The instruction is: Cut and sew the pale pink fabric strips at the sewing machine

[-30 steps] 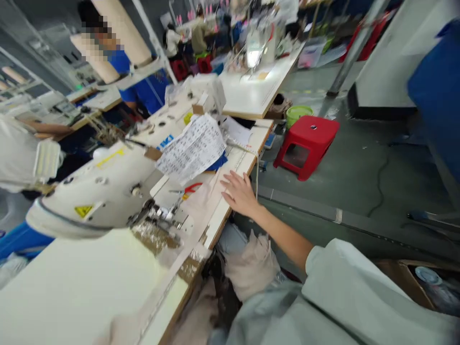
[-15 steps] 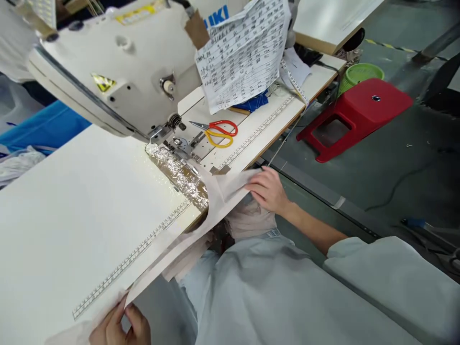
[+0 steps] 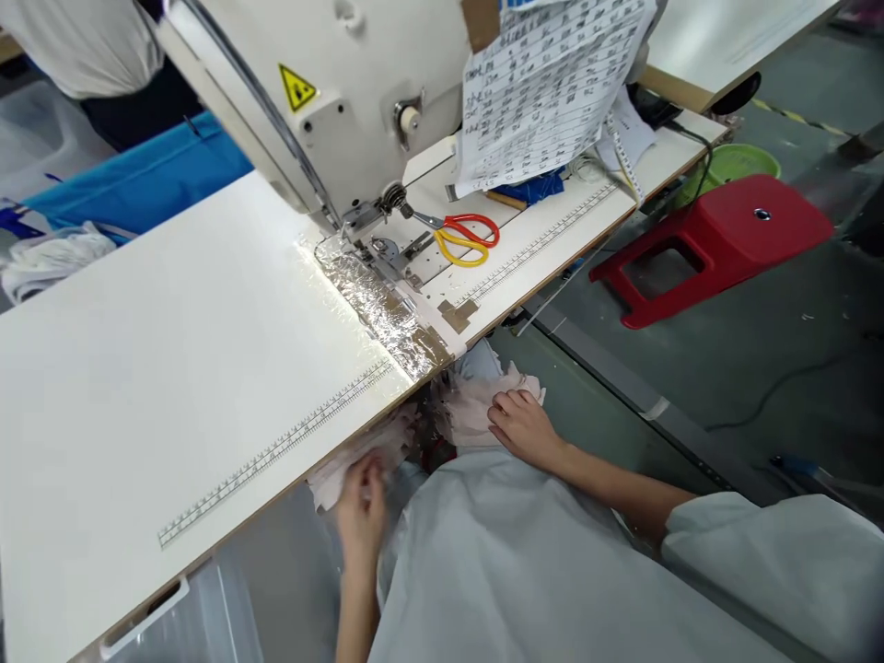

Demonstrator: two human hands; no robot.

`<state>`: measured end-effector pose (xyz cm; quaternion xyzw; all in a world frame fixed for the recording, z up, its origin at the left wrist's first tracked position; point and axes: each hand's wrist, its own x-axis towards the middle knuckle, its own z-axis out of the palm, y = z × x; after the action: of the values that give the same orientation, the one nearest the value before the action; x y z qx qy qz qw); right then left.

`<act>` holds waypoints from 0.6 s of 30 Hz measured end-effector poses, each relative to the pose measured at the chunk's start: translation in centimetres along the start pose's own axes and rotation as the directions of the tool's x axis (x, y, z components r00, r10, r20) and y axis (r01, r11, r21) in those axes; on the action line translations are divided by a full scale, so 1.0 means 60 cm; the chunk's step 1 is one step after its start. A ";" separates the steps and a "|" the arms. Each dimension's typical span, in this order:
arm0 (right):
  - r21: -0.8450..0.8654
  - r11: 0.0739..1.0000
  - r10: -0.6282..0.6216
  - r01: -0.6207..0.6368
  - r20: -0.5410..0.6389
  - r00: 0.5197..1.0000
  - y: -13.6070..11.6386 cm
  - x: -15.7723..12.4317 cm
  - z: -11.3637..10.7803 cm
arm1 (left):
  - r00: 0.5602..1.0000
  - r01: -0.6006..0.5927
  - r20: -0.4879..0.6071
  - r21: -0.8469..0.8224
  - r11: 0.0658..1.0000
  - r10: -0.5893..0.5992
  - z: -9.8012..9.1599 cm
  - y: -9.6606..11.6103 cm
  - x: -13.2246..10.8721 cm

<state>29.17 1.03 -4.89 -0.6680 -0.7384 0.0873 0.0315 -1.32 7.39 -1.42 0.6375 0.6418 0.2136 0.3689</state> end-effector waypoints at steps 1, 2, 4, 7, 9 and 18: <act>-0.009 1.000 0.002 -0.002 -0.002 1.000 -0.002 -0.001 -0.001 | 0.986 0.011 0.164 -0.101 0.995 0.006 0.025 0.021 0.000; -0.018 1.000 0.006 -0.007 -0.004 1.000 -0.003 -0.001 -0.002 | 0.946 0.045 0.323 -0.177 0.983 0.014 0.051 0.037 0.001; -0.030 1.000 0.002 -0.002 -0.009 1.000 -0.004 -0.005 -0.002 | 0.836 0.102 0.547 -0.243 0.965 0.050 0.101 0.056 0.004; -0.038 0.999 -0.034 0.033 -0.010 0.999 -0.002 -0.018 0.001 | 0.735 0.137 0.674 -0.259 0.956 0.077 0.157 0.060 0.009; -0.025 0.999 -0.044 0.044 -0.027 0.999 0.002 -0.027 0.005 | 0.702 0.164 0.708 -0.265 0.950 0.076 0.175 0.056 0.012; 0.397 0.905 0.218 -0.151 -0.127 0.968 0.034 0.003 0.040 | 0.673 0.308 0.739 -0.333 0.891 0.044 0.191 0.058 0.018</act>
<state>30.77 1.19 -7.60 -0.7207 -0.6348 0.1763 0.2157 9.60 6.53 -6.35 0.5214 0.4230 0.0504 0.7393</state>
